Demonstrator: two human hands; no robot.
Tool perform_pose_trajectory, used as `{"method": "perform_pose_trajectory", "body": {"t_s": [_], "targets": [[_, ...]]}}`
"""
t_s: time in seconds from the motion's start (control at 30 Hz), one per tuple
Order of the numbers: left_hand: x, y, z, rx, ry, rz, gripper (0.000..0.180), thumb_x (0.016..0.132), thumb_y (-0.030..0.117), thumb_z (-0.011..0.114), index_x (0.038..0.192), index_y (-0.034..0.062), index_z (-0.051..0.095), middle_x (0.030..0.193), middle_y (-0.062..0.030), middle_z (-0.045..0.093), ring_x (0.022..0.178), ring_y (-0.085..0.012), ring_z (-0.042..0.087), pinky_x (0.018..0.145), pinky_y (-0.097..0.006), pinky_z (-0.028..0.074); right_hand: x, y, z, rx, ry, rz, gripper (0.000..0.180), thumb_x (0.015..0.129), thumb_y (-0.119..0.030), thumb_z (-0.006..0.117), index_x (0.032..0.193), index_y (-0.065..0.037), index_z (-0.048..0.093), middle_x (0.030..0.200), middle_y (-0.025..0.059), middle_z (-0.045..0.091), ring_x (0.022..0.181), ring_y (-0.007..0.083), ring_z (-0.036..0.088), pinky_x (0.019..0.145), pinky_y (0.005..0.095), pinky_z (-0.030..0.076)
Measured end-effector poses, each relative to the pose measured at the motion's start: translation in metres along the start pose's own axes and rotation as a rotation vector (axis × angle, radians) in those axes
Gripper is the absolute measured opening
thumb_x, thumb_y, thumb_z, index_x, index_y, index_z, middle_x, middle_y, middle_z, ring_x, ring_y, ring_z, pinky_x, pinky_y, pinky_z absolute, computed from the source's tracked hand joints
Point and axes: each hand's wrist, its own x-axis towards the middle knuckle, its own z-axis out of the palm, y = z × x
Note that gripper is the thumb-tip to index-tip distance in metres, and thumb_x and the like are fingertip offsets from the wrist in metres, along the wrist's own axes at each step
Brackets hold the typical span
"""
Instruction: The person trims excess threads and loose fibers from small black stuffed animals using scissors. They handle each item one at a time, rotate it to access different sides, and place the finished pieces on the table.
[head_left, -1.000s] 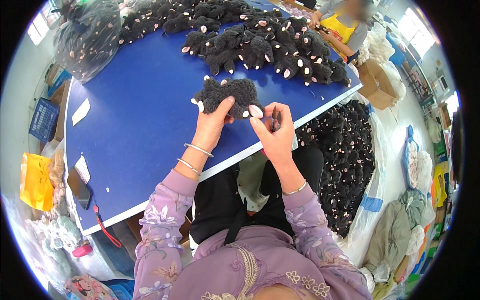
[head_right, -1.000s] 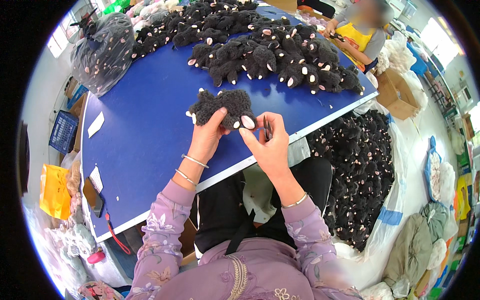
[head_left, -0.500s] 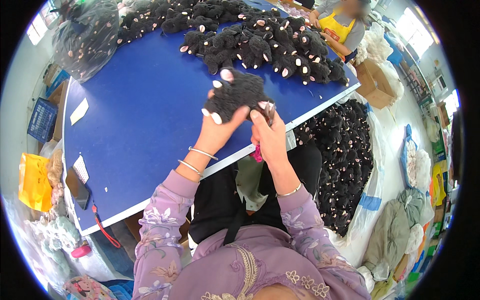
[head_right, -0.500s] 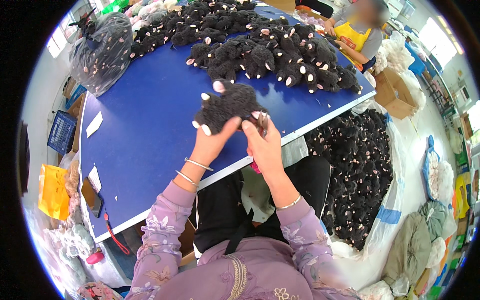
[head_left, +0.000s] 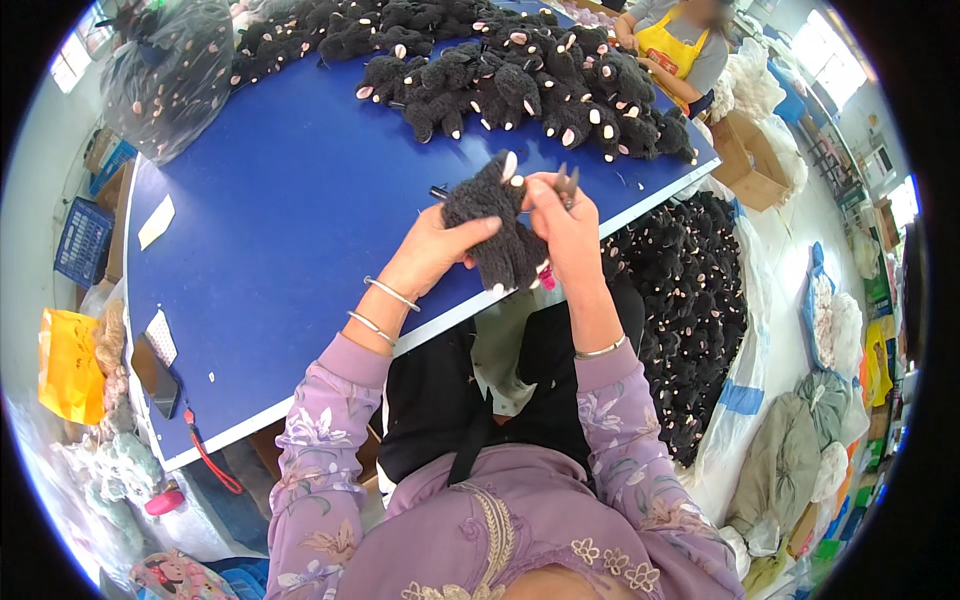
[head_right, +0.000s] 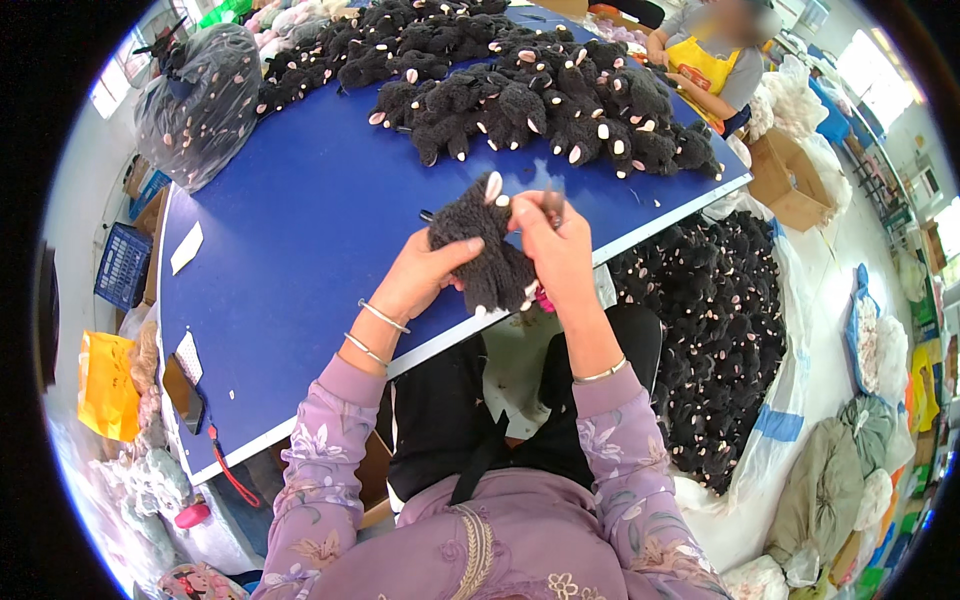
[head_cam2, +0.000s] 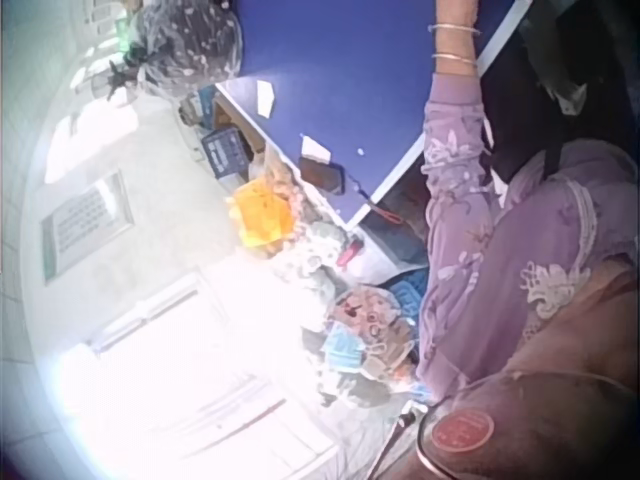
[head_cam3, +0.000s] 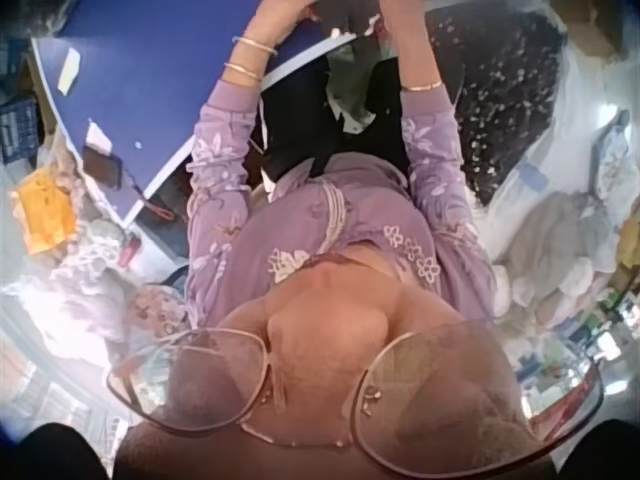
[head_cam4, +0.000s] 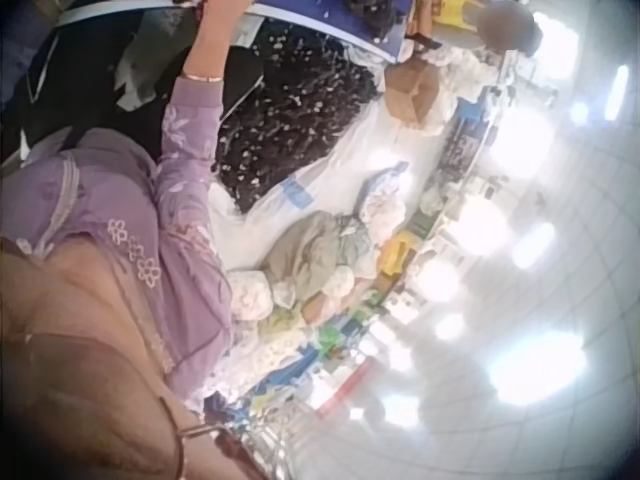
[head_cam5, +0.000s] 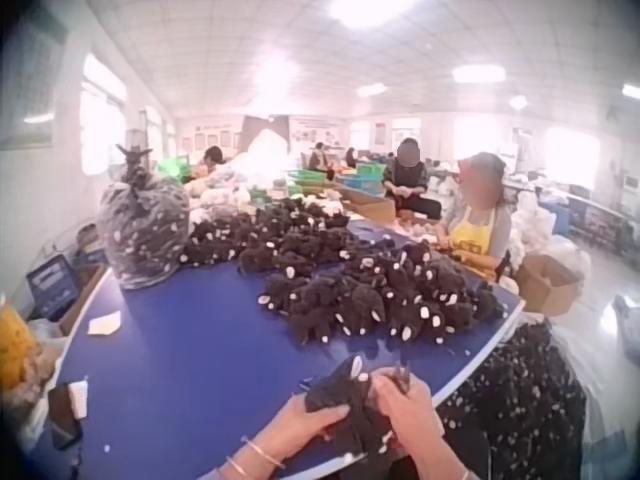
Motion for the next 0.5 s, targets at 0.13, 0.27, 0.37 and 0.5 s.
{"method": "perform_pose_trajectory", "body": {"t_s": [0.13, 0.27, 0.37, 0.5], "targets": [[0.002, 0.0, -0.006, -0.275, 0.175, 0.016, 0.023, 0.09, 0.017, 0.058, 0.107, 0.0013, 0.057, 0.09, -0.0039, 0.063, 0.068, -0.0102, 0.058, 0.059, -0.024, 0.048, -0.011, 0.011, -0.003, 0.002, 0.038, 0.112, 0.024, 0.09, -0.023, 0.062, 0.097, 0.0, 0.059, 0.071, -0.0012, 0.054, 0.051, 0.0015, 0.041, 0.046, 0.0167, 0.031], [-0.001, 0.008, 0.006, -0.296, 0.246, 0.052, 0.021, 0.089, 0.012, 0.054, 0.105, -0.0004, 0.056, 0.089, -0.0045, 0.063, 0.068, -0.0104, 0.059, 0.058, -0.024, 0.048, -0.024, 0.016, 0.001, -0.121, 0.016, 0.136, 0.026, 0.088, -0.02, 0.066, 0.102, 0.001, 0.059, 0.068, -0.0024, 0.051, 0.05, 0.0027, 0.042, 0.044, 0.0191, 0.033], [-0.001, 0.01, 0.004, -0.238, 0.3, 0.026, 0.017, 0.087, 0.009, 0.052, 0.101, -0.0006, 0.056, 0.086, -0.0046, 0.063, 0.067, -0.0098, 0.058, 0.055, -0.025, 0.047, -0.02, 0.019, -0.003, -0.091, 0.038, 0.122, 0.025, 0.087, -0.017, 0.067, 0.102, 0.002, 0.06, 0.068, -0.0017, 0.053, 0.05, 0.0034, 0.044, 0.043, 0.0192, 0.034], [0.002, 0.012, -0.017, -0.072, 0.22, -0.042, 0.015, 0.086, 0.007, 0.05, 0.095, -0.001, 0.058, 0.083, -0.0042, 0.063, 0.065, -0.0092, 0.058, 0.052, -0.026, 0.045, -0.018, 0.017, -0.011, 0.03, 0.097, 0.071, 0.02, 0.088, -0.014, 0.066, 0.1, 0.002, 0.06, 0.068, -0.0001, 0.054, 0.049, 0.0043, 0.046, 0.043, 0.019, 0.036]]}}
